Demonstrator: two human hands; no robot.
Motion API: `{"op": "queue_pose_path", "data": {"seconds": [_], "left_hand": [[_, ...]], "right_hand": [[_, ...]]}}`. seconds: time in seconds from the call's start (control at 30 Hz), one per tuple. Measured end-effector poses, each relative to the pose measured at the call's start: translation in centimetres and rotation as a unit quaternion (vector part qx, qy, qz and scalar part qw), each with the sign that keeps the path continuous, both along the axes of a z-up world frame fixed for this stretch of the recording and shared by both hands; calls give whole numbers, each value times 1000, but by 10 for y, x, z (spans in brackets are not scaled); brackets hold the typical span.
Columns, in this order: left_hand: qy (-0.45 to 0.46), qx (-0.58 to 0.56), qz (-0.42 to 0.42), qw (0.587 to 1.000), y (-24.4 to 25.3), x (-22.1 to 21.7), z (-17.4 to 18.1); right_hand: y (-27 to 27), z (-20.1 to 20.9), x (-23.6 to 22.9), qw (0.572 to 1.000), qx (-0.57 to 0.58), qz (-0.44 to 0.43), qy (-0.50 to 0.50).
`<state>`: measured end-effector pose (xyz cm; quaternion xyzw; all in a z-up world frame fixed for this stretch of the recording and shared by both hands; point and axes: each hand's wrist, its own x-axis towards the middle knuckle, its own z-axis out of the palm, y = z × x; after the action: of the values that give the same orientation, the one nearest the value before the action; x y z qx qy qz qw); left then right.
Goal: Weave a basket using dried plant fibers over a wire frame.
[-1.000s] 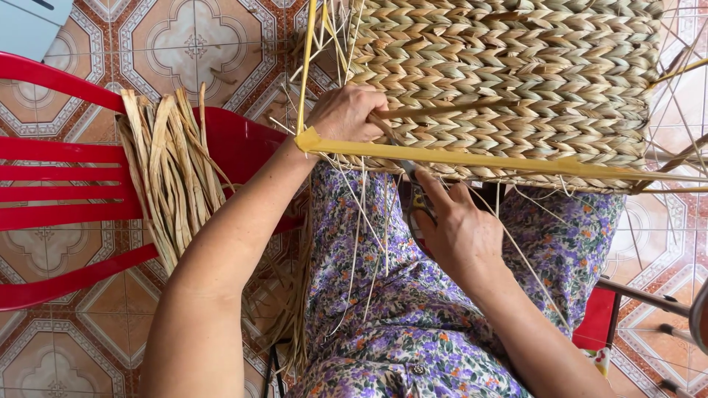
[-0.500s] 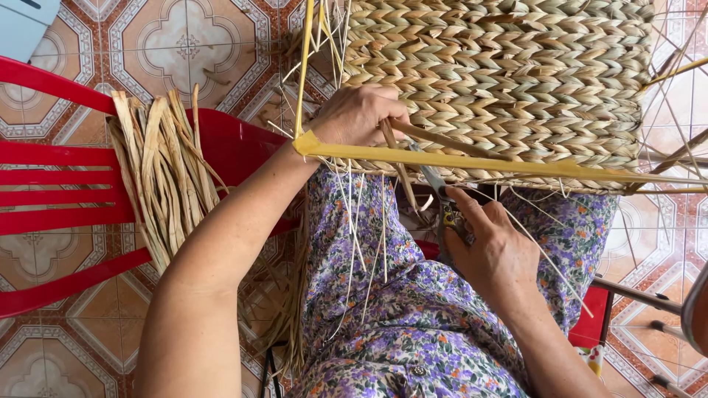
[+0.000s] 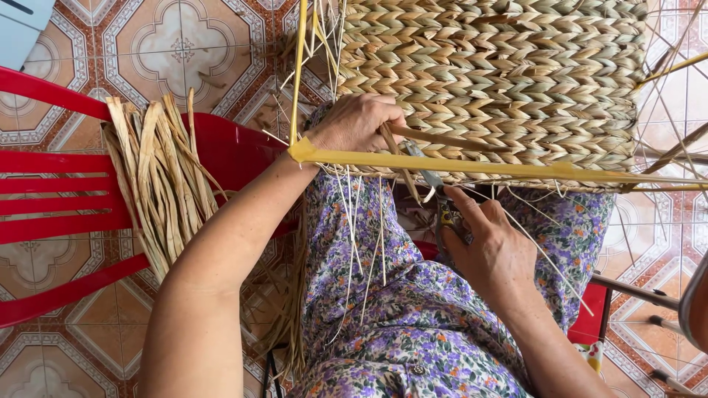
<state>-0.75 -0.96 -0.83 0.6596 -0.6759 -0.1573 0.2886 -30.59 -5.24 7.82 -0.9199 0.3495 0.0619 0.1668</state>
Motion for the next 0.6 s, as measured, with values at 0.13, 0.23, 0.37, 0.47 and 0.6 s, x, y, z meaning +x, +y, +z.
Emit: {"op": "queue_pose_path", "data": {"seconds": [0.13,0.23,0.37,0.47,0.6], "left_hand": [[11,-1,4,1000,2,-1,5],[8,2,8,1000,1,-3,4],[2,-18,-7,1000,1,-2,8],[-12,-32,-10,999,-1,-2,4],[-3,-33,-19,999,-4,0,-3]], "right_hand": [[-2,-8,-2,999,-23,19,-27],[-2,-10,-2,998,-32,27,-41],[-3,-20,-3,996,-43,39,-67],[-4,-28,-2,998,-47,32,-36],[-6,-35,-1,996,-69,45,-30]]}}
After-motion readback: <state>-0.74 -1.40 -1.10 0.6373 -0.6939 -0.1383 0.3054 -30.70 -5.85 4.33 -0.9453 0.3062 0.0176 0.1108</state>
